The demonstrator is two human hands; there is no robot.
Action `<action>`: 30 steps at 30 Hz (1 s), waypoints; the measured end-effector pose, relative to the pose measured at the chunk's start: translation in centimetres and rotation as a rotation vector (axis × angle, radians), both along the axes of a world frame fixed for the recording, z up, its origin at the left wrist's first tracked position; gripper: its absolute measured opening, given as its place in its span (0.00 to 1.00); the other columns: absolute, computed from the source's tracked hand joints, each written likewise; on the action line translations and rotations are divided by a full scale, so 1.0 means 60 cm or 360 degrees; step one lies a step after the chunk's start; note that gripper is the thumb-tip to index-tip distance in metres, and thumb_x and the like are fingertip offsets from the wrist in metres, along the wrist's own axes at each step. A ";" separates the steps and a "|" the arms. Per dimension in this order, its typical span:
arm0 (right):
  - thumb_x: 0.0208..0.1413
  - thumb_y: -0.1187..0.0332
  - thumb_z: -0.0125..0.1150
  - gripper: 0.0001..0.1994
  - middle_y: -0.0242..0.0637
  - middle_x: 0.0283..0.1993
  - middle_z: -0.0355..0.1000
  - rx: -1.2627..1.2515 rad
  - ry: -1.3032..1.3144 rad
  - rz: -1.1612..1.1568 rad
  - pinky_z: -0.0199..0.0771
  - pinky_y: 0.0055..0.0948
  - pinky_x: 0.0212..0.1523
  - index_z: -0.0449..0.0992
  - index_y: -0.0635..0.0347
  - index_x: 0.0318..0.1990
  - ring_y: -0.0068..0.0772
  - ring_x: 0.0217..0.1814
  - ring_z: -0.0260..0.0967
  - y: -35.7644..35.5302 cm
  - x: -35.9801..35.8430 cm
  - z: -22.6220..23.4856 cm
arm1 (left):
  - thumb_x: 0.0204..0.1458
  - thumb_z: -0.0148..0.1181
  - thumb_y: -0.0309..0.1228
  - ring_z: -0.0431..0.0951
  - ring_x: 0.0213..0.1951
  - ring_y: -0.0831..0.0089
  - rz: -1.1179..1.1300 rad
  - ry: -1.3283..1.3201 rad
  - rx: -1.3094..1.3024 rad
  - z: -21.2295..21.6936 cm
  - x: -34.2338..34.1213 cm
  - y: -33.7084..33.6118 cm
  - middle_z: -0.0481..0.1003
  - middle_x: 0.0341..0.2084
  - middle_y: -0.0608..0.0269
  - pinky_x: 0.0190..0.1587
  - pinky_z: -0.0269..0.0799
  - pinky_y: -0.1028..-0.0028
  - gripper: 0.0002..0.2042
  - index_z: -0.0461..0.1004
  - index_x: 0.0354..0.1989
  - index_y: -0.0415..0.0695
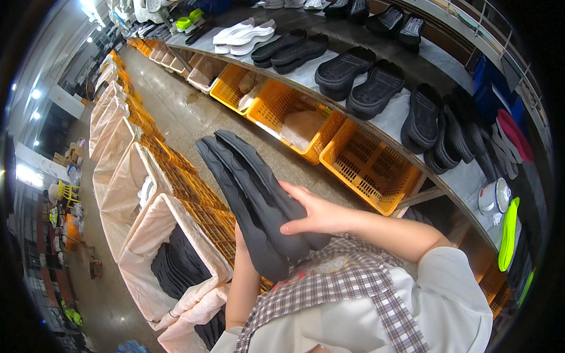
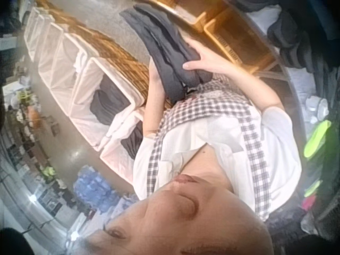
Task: The person picks up stacks of gray and black slippers from a shelf, places them into a metal pot, then transfers them into fabric-lined crates. They also handle bright green slippers, stacking them and placing them into a crate. The person repeatedly moves slippers between the shelf, pot, and crates.
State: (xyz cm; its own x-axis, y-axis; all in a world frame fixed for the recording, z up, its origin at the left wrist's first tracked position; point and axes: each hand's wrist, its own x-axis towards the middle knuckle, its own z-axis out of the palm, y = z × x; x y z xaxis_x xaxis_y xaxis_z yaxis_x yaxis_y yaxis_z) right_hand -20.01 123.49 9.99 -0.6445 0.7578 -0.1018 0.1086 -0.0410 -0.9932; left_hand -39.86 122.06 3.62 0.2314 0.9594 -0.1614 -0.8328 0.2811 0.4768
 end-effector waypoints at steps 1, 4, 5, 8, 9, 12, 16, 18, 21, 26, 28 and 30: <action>0.48 0.57 0.67 0.49 0.52 0.69 0.43 0.0103 -0.0092 -0.0005 0.40 0.36 0.70 0.40 0.68 0.68 0.45 0.72 0.39 -0.001 0.001 -0.002 | 0.62 0.43 0.37 0.74 0.49 0.62 -0.0046 -0.0036 -0.0048 -0.002 0.001 0.001 0.67 0.53 0.53 0.49 0.75 0.64 0.21 0.57 0.61 0.42; 0.54 0.57 0.60 0.42 0.52 0.67 0.46 0.0172 -0.0037 -0.0059 0.41 0.36 0.69 0.42 0.67 0.68 0.45 0.72 0.41 -0.007 0.001 -0.012 | 0.62 0.43 0.36 0.74 0.48 0.62 -0.0112 -0.0069 -0.0039 -0.009 0.000 -0.001 0.70 0.50 0.53 0.49 0.74 0.65 0.20 0.62 0.58 0.37; 0.56 0.57 0.59 0.41 0.52 0.67 0.47 0.0146 -0.0028 -0.0086 0.41 0.36 0.69 0.43 0.67 0.68 0.45 0.71 0.41 -0.009 0.001 -0.016 | 0.62 0.43 0.36 0.74 0.48 0.63 -0.0090 -0.0076 -0.0046 -0.011 0.000 -0.001 0.71 0.50 0.53 0.50 0.74 0.65 0.20 0.63 0.57 0.36; 0.62 0.60 0.49 0.32 0.50 0.67 0.49 0.0091 0.0037 -0.0233 0.44 0.35 0.68 0.45 0.66 0.68 0.43 0.71 0.43 -0.017 0.001 -0.029 | 0.62 0.43 0.37 0.74 0.48 0.63 -0.0089 -0.0053 -0.0054 -0.017 0.004 0.003 0.71 0.49 0.53 0.50 0.73 0.66 0.20 0.64 0.56 0.35; 0.63 0.60 0.48 0.32 0.50 0.67 0.49 0.0065 0.0027 -0.0302 0.45 0.35 0.68 0.46 0.66 0.68 0.42 0.71 0.43 -0.020 0.002 -0.032 | 0.62 0.43 0.38 0.74 0.48 0.63 -0.0117 -0.0028 -0.0048 -0.018 0.008 0.007 0.71 0.49 0.53 0.50 0.73 0.66 0.20 0.64 0.56 0.35; 0.64 0.60 0.47 0.30 0.49 0.67 0.50 0.0038 0.0135 -0.0393 0.47 0.33 0.67 0.46 0.65 0.68 0.40 0.70 0.46 -0.026 0.009 -0.042 | 0.62 0.44 0.39 0.74 0.48 0.63 -0.0222 0.0092 -0.0014 -0.017 0.026 0.019 0.71 0.50 0.53 0.50 0.73 0.66 0.21 0.64 0.56 0.35; 0.63 0.61 0.48 0.30 0.49 0.65 0.53 0.0075 0.0118 -0.0500 0.51 0.31 0.64 0.47 0.64 0.68 0.38 0.66 0.51 -0.029 0.037 -0.047 | 0.61 0.44 0.40 0.74 0.48 0.63 -0.0378 0.0183 0.0017 -0.009 0.062 0.036 0.71 0.50 0.53 0.51 0.72 0.66 0.22 0.63 0.57 0.35; 0.63 0.61 0.48 0.31 0.49 0.64 0.53 0.0104 0.0107 -0.0559 0.51 0.31 0.64 0.46 0.64 0.68 0.38 0.66 0.51 -0.034 0.055 -0.046 | 0.61 0.45 0.41 0.74 0.49 0.63 -0.0466 0.0105 -0.0013 -0.003 0.083 0.043 0.71 0.50 0.53 0.51 0.72 0.66 0.23 0.64 0.56 0.35; 0.63 0.61 0.48 0.31 0.49 0.65 0.53 0.0191 0.0012 -0.0689 0.49 0.31 0.66 0.46 0.64 0.68 0.40 0.68 0.49 -0.042 0.083 -0.038 | 0.61 0.46 0.41 0.73 0.49 0.62 -0.0597 0.0343 -0.0063 0.011 0.120 0.067 0.71 0.50 0.52 0.51 0.72 0.66 0.23 0.64 0.56 0.35; 0.63 0.58 0.49 0.30 0.48 0.64 0.56 0.0259 -0.0149 -0.0986 0.53 0.32 0.65 0.50 0.63 0.67 0.40 0.66 0.53 -0.050 0.161 -0.013 | 0.59 0.50 0.40 0.72 0.47 0.63 -0.0812 0.0361 -0.0167 0.059 0.206 0.091 0.70 0.49 0.55 0.52 0.70 0.66 0.22 0.63 0.56 0.38; 0.60 0.64 0.54 0.26 0.40 0.59 0.58 0.0793 -0.0139 -0.1507 0.66 0.30 0.56 0.57 0.56 0.64 0.29 0.57 0.59 -0.062 0.232 0.000 | 0.59 0.51 0.40 0.72 0.48 0.63 -0.0770 0.0572 -0.0136 0.088 0.234 0.090 0.69 0.50 0.56 0.53 0.69 0.66 0.22 0.62 0.57 0.40; 0.56 0.70 0.56 0.22 0.32 0.53 0.61 0.0604 0.0244 -0.2062 0.66 0.27 0.54 0.62 0.56 0.58 0.25 0.53 0.60 -0.089 0.328 0.013 | 0.59 0.52 0.39 0.71 0.49 0.64 -0.0726 0.0731 -0.0124 0.116 0.261 0.100 0.68 0.51 0.56 0.55 0.68 0.66 0.23 0.61 0.58 0.41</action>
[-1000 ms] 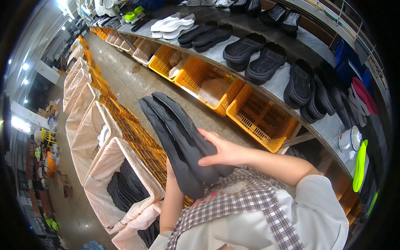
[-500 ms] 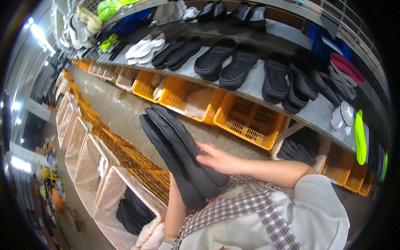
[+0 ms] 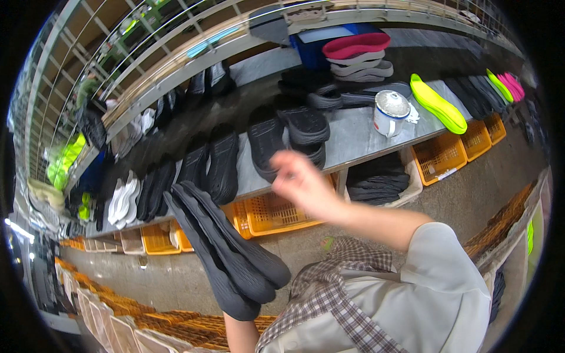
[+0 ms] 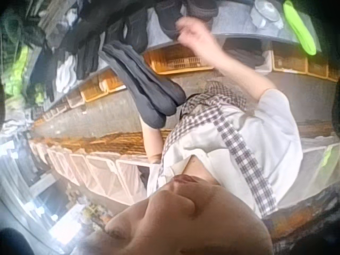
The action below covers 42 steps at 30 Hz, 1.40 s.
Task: The person picks up stacks of gray and black slippers from a shelf, places them into a metal pot, then transfers them into fabric-lined crates. They also handle bright green slippers, stacking them and placing them into a crate. The person repeatedly moves slippers between the shelf, pot, and crates.
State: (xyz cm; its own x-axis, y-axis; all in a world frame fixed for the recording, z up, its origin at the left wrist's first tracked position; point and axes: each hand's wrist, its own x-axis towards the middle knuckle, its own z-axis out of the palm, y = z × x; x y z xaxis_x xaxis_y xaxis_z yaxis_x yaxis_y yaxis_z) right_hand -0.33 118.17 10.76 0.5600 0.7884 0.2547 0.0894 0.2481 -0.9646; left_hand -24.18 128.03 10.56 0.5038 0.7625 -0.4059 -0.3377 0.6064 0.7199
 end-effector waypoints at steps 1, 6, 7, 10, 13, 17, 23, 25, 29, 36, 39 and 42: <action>0.54 0.70 0.56 0.22 0.33 0.53 0.62 0.0160 0.0078 -0.0287 0.62 0.28 0.57 0.63 0.56 0.58 0.25 0.53 0.60 -0.007 0.050 0.006 | 0.58 0.52 0.39 0.70 0.50 0.64 -0.0031 0.0016 0.0066 0.012 0.016 0.009 0.67 0.52 0.57 0.55 0.67 0.66 0.23 0.61 0.59 0.41; 0.49 0.51 0.62 0.34 0.39 0.62 0.57 -0.0180 0.1023 -0.1072 0.47 0.37 0.63 0.58 0.54 0.62 0.36 0.63 0.52 -0.005 0.278 0.001 | 0.61 0.48 0.39 0.65 0.54 0.67 -0.0478 -0.0009 0.0279 0.047 0.130 0.126 0.67 0.54 0.60 0.57 0.62 0.73 0.23 0.56 0.62 0.43; 0.48 0.49 0.62 0.37 0.40 0.63 0.55 -0.0213 0.1186 -0.1061 0.44 0.38 0.64 0.57 0.54 0.62 0.38 0.64 0.50 0.007 0.309 -0.004 | 0.59 0.49 0.36 0.72 0.46 0.62 -0.0360 -0.0062 0.0126 0.048 0.169 0.154 0.72 0.47 0.55 0.52 0.68 0.68 0.19 0.64 0.54 0.37; 0.44 0.43 0.63 0.45 0.45 0.70 0.45 -0.0297 0.1352 -0.0986 0.34 0.45 0.68 0.50 0.56 0.66 0.44 0.71 0.41 0.025 0.365 -0.012 | 0.57 0.51 0.39 0.76 0.42 0.62 -0.0683 0.0073 0.0459 0.060 0.251 0.221 0.74 0.44 0.52 0.47 0.72 0.68 0.21 0.66 0.53 0.36; 0.44 0.50 0.65 0.41 0.48 0.66 0.51 -0.0275 0.0942 -0.1195 0.44 0.42 0.66 0.55 0.63 0.63 0.43 0.69 0.44 0.042 0.385 -0.010 | 0.56 0.52 0.40 0.77 0.40 0.63 -0.0887 0.0361 0.0552 0.063 0.321 0.270 0.75 0.41 0.52 0.45 0.73 0.68 0.20 0.69 0.50 0.36; 0.43 0.55 0.65 0.42 0.52 0.63 0.53 -0.0559 0.0742 -0.1434 0.52 0.40 0.64 0.53 0.66 0.63 0.44 0.68 0.47 0.053 0.403 -0.008 | 0.53 0.56 0.43 0.77 0.40 0.64 -0.1022 0.0478 0.0474 0.036 0.398 0.312 0.76 0.39 0.54 0.45 0.73 0.68 0.21 0.71 0.47 0.37; 0.46 0.58 0.63 0.28 0.49 0.50 0.70 -0.0352 -0.0097 -0.1174 0.62 0.31 0.54 0.69 0.71 0.51 0.41 0.54 0.65 0.075 0.528 -0.018 | 0.47 0.62 0.37 0.78 0.35 0.63 -0.0806 0.0510 0.0180 -0.016 0.437 0.310 0.78 0.32 0.54 0.41 0.76 0.67 0.15 0.75 0.38 0.38; 0.43 0.56 0.65 0.28 0.55 0.49 0.71 -0.0672 -0.0154 -0.1088 0.66 0.35 0.52 0.73 0.72 0.45 0.47 0.52 0.68 0.107 0.574 -0.031 | 0.47 0.61 0.39 0.73 0.45 0.60 -0.0874 0.0569 0.0222 -0.016 0.439 0.306 0.73 0.43 0.53 0.50 0.69 0.60 0.24 0.66 0.51 0.40; 0.44 0.56 0.64 0.22 0.57 0.37 0.74 -0.1168 -0.0725 -0.1011 0.70 0.38 0.46 0.77 0.71 0.35 0.52 0.44 0.72 0.133 0.651 -0.042 | 0.46 0.61 0.43 0.67 0.55 0.56 -0.0899 0.0681 0.0098 -0.010 0.445 0.305 0.68 0.54 0.52 0.59 0.60 0.55 0.33 0.60 0.61 0.43; 0.44 0.61 0.61 0.16 0.49 0.28 0.75 -0.1602 -0.0915 -0.0633 0.76 0.38 0.29 0.78 0.69 0.31 0.44 0.30 0.75 0.188 0.665 -0.045 | 0.46 0.59 0.46 0.63 0.59 0.57 -0.1006 0.0785 0.0075 -0.010 0.455 0.313 0.64 0.58 0.53 0.60 0.58 0.58 0.36 0.57 0.64 0.47; 0.44 0.61 0.61 0.15 0.49 0.30 0.75 -0.1823 -0.1025 -0.0643 0.76 0.37 0.30 0.78 0.67 0.32 0.42 0.33 0.75 0.219 0.663 -0.039 | 0.46 0.59 0.45 0.64 0.58 0.58 -0.0989 0.0823 0.0024 -0.003 0.458 0.309 0.65 0.56 0.53 0.59 0.60 0.59 0.34 0.58 0.63 0.47; 0.45 0.61 0.60 0.15 0.48 0.31 0.75 -0.1833 -0.1108 -0.0544 0.75 0.37 0.31 0.78 0.67 0.33 0.42 0.34 0.75 0.210 0.664 -0.019 | 0.46 0.59 0.37 0.65 0.56 0.59 -0.0904 0.0645 0.0091 0.006 0.454 0.300 0.62 0.58 0.51 0.57 0.63 0.62 0.39 0.47 0.67 0.43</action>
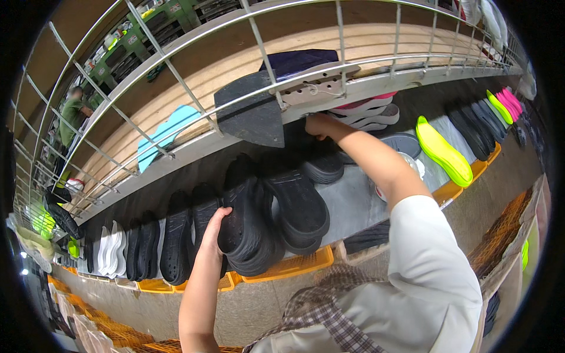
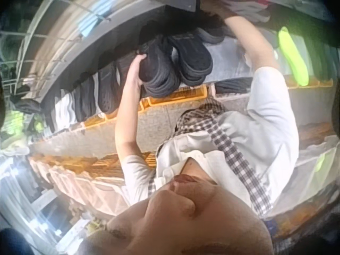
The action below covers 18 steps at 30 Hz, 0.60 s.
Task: The person picks up stacks of gray and black slippers from a shelf, places them into a metal pot, then transfers them into fabric-lined crates. They also handle bright green slippers, stacking them and placing them into a crate. The person repeatedly moves slippers between the shelf, pot, and crates.
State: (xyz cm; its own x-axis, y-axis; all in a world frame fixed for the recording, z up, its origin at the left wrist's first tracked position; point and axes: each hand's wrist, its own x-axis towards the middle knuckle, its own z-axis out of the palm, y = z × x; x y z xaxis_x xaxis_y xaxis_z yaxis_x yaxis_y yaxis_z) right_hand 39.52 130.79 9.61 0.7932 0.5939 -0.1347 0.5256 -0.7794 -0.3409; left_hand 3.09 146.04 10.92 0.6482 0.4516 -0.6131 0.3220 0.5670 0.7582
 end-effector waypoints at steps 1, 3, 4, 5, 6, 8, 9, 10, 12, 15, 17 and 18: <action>0.45 0.62 0.60 0.15 0.48 0.31 0.75 -0.0022 0.0014 0.0035 0.75 0.37 0.31 0.78 0.67 0.33 0.42 0.34 0.75 -0.020 0.004 0.014 | 0.46 0.59 0.35 0.65 0.56 0.59 0.0048 0.0002 0.0059 0.002 -0.001 -0.001 0.61 0.59 0.50 0.56 0.64 0.63 0.41 0.44 0.68 0.42; 0.46 0.62 0.60 0.15 0.47 0.31 0.75 -0.0090 0.0086 0.0108 0.75 0.37 0.32 0.77 0.66 0.33 0.41 0.34 0.75 -0.073 0.014 0.048 | 0.44 0.59 0.30 0.65 0.56 0.58 0.0011 -0.0082 0.0115 0.007 -0.001 0.001 0.59 0.59 0.48 0.56 0.64 0.64 0.44 0.39 0.69 0.42; 0.46 0.62 0.60 0.14 0.47 0.31 0.75 -0.0135 0.0132 0.0141 0.75 0.37 0.33 0.77 0.66 0.34 0.41 0.35 0.75 -0.103 0.019 0.068 | 0.43 0.59 0.28 0.65 0.56 0.58 0.0012 -0.0124 0.0184 0.008 0.001 0.004 0.58 0.60 0.47 0.56 0.65 0.64 0.46 0.36 0.69 0.42; 0.46 0.62 0.60 0.14 0.47 0.31 0.75 -0.0169 0.0174 0.0166 0.75 0.37 0.33 0.77 0.66 0.34 0.41 0.35 0.75 -0.123 0.020 0.086 | 0.42 0.58 0.26 0.65 0.56 0.58 -0.0045 -0.0107 0.0273 0.009 0.006 0.010 0.59 0.60 0.46 0.55 0.65 0.65 0.46 0.36 0.69 0.42; 0.46 0.62 0.59 0.14 0.47 0.31 0.75 -0.0179 0.0191 0.0183 0.75 0.37 0.33 0.77 0.66 0.34 0.40 0.35 0.75 -0.137 0.021 0.100 | 0.41 0.58 0.25 0.66 0.56 0.58 -0.0085 -0.0101 0.0397 0.011 0.013 0.020 0.59 0.59 0.46 0.54 0.66 0.65 0.46 0.36 0.69 0.42; 0.47 0.62 0.59 0.14 0.46 0.32 0.75 -0.0161 0.0216 0.0240 0.75 0.37 0.34 0.77 0.66 0.34 0.40 0.35 0.75 -0.139 0.019 0.114 | 0.39 0.55 0.24 0.62 0.60 0.54 -0.0206 -0.0173 0.0465 0.011 0.023 0.031 0.50 0.65 0.44 0.59 0.60 0.65 0.44 0.40 0.68 0.38; 0.47 0.63 0.59 0.14 0.46 0.32 0.75 -0.0110 0.0214 0.0282 0.75 0.37 0.35 0.77 0.65 0.35 0.40 0.36 0.74 -0.125 0.016 0.112 | 0.39 0.55 0.23 0.63 0.59 0.55 -0.0260 -0.0106 0.0447 0.011 0.036 0.041 0.51 0.65 0.44 0.59 0.60 0.66 0.43 0.41 0.68 0.38; 0.47 0.63 0.59 0.13 0.45 0.32 0.75 -0.0057 0.0196 0.0326 0.75 0.37 0.35 0.77 0.65 0.35 0.40 0.36 0.74 -0.103 0.011 0.101 | 0.39 0.54 0.22 0.64 0.58 0.55 -0.0317 -0.0094 0.0450 0.011 0.046 0.053 0.53 0.64 0.44 0.59 0.61 0.66 0.43 0.43 0.68 0.38; 0.48 0.63 0.59 0.13 0.45 0.32 0.75 -0.0042 0.0154 0.0380 0.75 0.37 0.36 0.77 0.65 0.35 0.39 0.36 0.74 -0.055 0.009 0.074 | 0.43 0.57 0.26 0.68 0.54 0.56 -0.0387 -0.0070 0.0503 0.010 0.064 0.072 0.60 0.60 0.48 0.56 0.63 0.61 0.38 0.49 0.66 0.40; 0.49 0.63 0.58 0.13 0.44 0.33 0.75 -0.0164 0.0010 0.0311 0.74 0.37 0.37 0.76 0.64 0.36 0.38 0.37 0.74 0.005 -0.005 0.005 | 0.46 0.61 0.33 0.68 0.54 0.55 -0.0293 0.0254 0.0437 -0.003 0.082 0.083 0.63 0.58 0.49 0.53 0.64 0.56 0.37 0.51 0.66 0.43; 0.49 0.64 0.58 0.12 0.43 0.33 0.75 -0.0203 -0.0004 0.0281 0.74 0.37 0.38 0.76 0.64 0.36 0.38 0.37 0.74 0.008 0.004 -0.018 | 0.48 0.62 0.37 0.69 0.53 0.56 -0.0310 0.0089 0.0469 -0.016 0.084 0.080 0.66 0.55 0.50 0.52 0.66 0.55 0.36 0.53 0.65 0.42; 0.49 0.64 0.58 0.12 0.43 0.33 0.75 -0.0213 -0.0008 0.0284 0.74 0.37 0.38 0.76 0.64 0.36 0.38 0.38 0.74 0.012 0.008 -0.026 | 0.48 0.62 0.35 0.69 0.53 0.57 -0.0305 0.0105 0.0452 -0.021 0.086 0.081 0.67 0.54 0.50 0.51 0.67 0.57 0.35 0.53 0.64 0.42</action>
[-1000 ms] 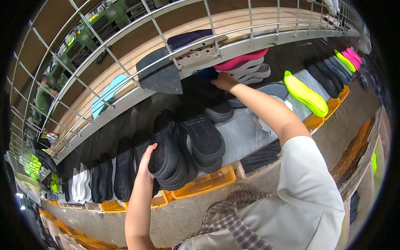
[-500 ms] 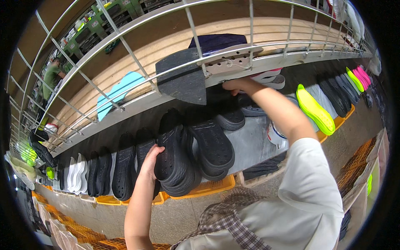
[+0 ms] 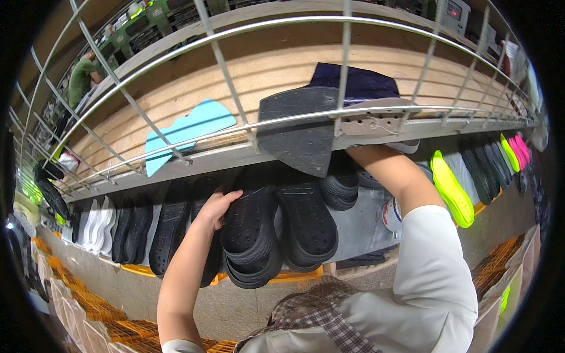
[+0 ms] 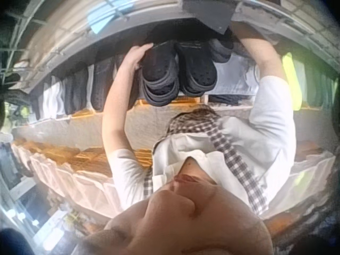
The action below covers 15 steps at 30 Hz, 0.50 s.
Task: The person picks up stacks of gray and black slippers from a shelf, places them into a metal pot, then transfers them into fabric-lined crates. They also handle bright green slippers, stacking them and placing them into a crate. The person repeatedly moves slippers between the shelf, pot, and crates.
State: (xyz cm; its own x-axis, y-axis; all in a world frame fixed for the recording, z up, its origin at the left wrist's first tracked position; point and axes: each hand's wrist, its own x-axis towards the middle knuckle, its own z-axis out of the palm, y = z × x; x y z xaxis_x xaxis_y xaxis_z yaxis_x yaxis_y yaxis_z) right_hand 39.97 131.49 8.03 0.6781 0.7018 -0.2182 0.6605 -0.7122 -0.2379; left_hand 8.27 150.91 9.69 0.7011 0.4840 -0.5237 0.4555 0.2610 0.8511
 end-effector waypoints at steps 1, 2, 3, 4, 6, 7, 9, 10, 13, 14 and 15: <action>0.49 0.64 0.58 0.12 0.43 0.33 0.75 -0.0014 -0.0001 0.0002 0.74 0.37 0.39 0.76 0.64 0.36 0.38 0.38 0.74 0.002 0.003 -0.005 | 0.48 0.62 0.34 0.70 0.52 0.59 0.0003 -0.0010 -0.0074 -0.005 0.001 -0.001 0.67 0.53 0.50 0.50 0.69 0.60 0.35 0.53 0.64 0.43; 0.50 0.64 0.57 0.12 0.43 0.33 0.75 -0.0024 0.0008 -0.0003 0.74 0.37 0.39 0.76 0.63 0.36 0.37 0.38 0.74 0.003 0.006 -0.008 | 0.48 0.61 0.33 0.70 0.52 0.59 0.0019 -0.0029 -0.0108 -0.008 -0.002 -0.002 0.67 0.53 0.50 0.50 0.69 0.61 0.35 0.53 0.64 0.43; 0.50 0.64 0.57 0.12 0.42 0.33 0.75 -0.0040 0.0005 0.0000 0.74 0.36 0.39 0.76 0.63 0.37 0.37 0.38 0.74 0.005 0.006 -0.009 | 0.48 0.61 0.32 0.70 0.51 0.60 0.0037 -0.0031 -0.0150 -0.010 -0.004 -0.002 0.68 0.52 0.50 0.50 0.70 0.62 0.35 0.53 0.64 0.44; 0.50 0.64 0.57 0.12 0.42 0.34 0.75 -0.0053 0.0020 -0.0001 0.74 0.36 0.40 0.76 0.63 0.37 0.37 0.38 0.73 0.008 0.006 -0.008 | 0.48 0.61 0.31 0.71 0.51 0.61 0.0063 -0.0071 -0.0196 -0.010 -0.007 -0.003 0.68 0.51 0.50 0.49 0.70 0.63 0.34 0.53 0.64 0.44; 0.51 0.65 0.57 0.11 0.41 0.34 0.75 -0.0095 0.0028 0.0010 0.74 0.36 0.41 0.76 0.63 0.37 0.37 0.39 0.73 0.013 0.003 -0.003 | 0.48 0.60 0.29 0.71 0.50 0.60 0.0140 -0.0023 -0.0133 -0.008 -0.016 -0.008 0.67 0.52 0.49 0.49 0.70 0.62 0.35 0.51 0.65 0.44; 0.51 0.65 0.57 0.11 0.41 0.34 0.75 -0.0117 0.0035 0.0018 0.74 0.36 0.41 0.76 0.62 0.37 0.36 0.39 0.73 0.015 0.001 0.002 | 0.48 0.59 0.29 0.71 0.50 0.60 0.0190 -0.0009 -0.0101 -0.006 -0.020 -0.011 0.67 0.52 0.49 0.49 0.70 0.61 0.36 0.50 0.66 0.44; 0.51 0.65 0.56 0.11 0.41 0.34 0.75 -0.0156 0.0067 0.0039 0.74 0.36 0.42 0.75 0.62 0.38 0.36 0.40 0.73 0.014 -0.003 0.015 | 0.48 0.59 0.28 0.70 0.51 0.60 0.0184 0.0010 -0.0062 -0.001 -0.029 -0.018 0.67 0.52 0.49 0.50 0.69 0.61 0.37 0.48 0.66 0.44; 0.51 0.65 0.56 0.11 0.40 0.34 0.75 -0.0174 0.0087 0.0052 0.73 0.36 0.42 0.75 0.62 0.38 0.36 0.40 0.73 0.011 -0.005 0.024 | 0.48 0.59 0.28 0.70 0.51 0.60 0.0186 0.0042 -0.0044 0.001 -0.033 -0.021 0.66 0.52 0.49 0.51 0.69 0.61 0.37 0.47 0.67 0.44; 0.52 0.65 0.56 0.10 0.39 0.35 0.75 -0.0232 0.0175 0.0095 0.73 0.36 0.43 0.75 0.61 0.38 0.35 0.40 0.73 0.005 -0.016 0.065 | 0.47 0.60 0.27 0.67 0.55 0.56 0.0189 -0.0158 -0.0205 0.005 -0.042 -0.026 0.63 0.55 0.42 0.53 0.67 0.62 0.40 0.43 0.67 0.41; 0.52 0.66 0.56 0.10 0.39 0.35 0.75 -0.0254 0.0214 0.0112 0.73 0.36 0.44 0.75 0.61 0.39 0.35 0.41 0.73 0.002 -0.021 0.083 | 0.46 0.60 0.27 0.66 0.55 0.56 0.0204 -0.0149 -0.0184 0.004 -0.044 -0.027 0.62 0.55 0.42 0.54 0.66 0.63 0.40 0.42 0.67 0.40; 0.53 0.66 0.56 0.10 0.39 0.35 0.75 -0.0279 0.0253 0.0125 0.73 0.36 0.44 0.75 0.61 0.39 0.35 0.41 0.73 -0.002 -0.028 0.102 | 0.46 0.60 0.27 0.66 0.56 0.56 0.0221 -0.0161 -0.0166 0.003 -0.045 -0.027 0.62 0.56 0.42 0.55 0.65 0.63 0.41 0.42 0.67 0.39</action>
State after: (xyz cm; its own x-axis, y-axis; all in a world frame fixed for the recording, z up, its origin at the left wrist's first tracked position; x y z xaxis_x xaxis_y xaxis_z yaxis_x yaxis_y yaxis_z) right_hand 38.27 131.37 14.14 0.5705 0.6931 -0.4407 0.6797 -0.6996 -0.2205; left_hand 5.57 149.32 9.87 0.6828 0.5265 -0.5065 0.3225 0.4048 0.8556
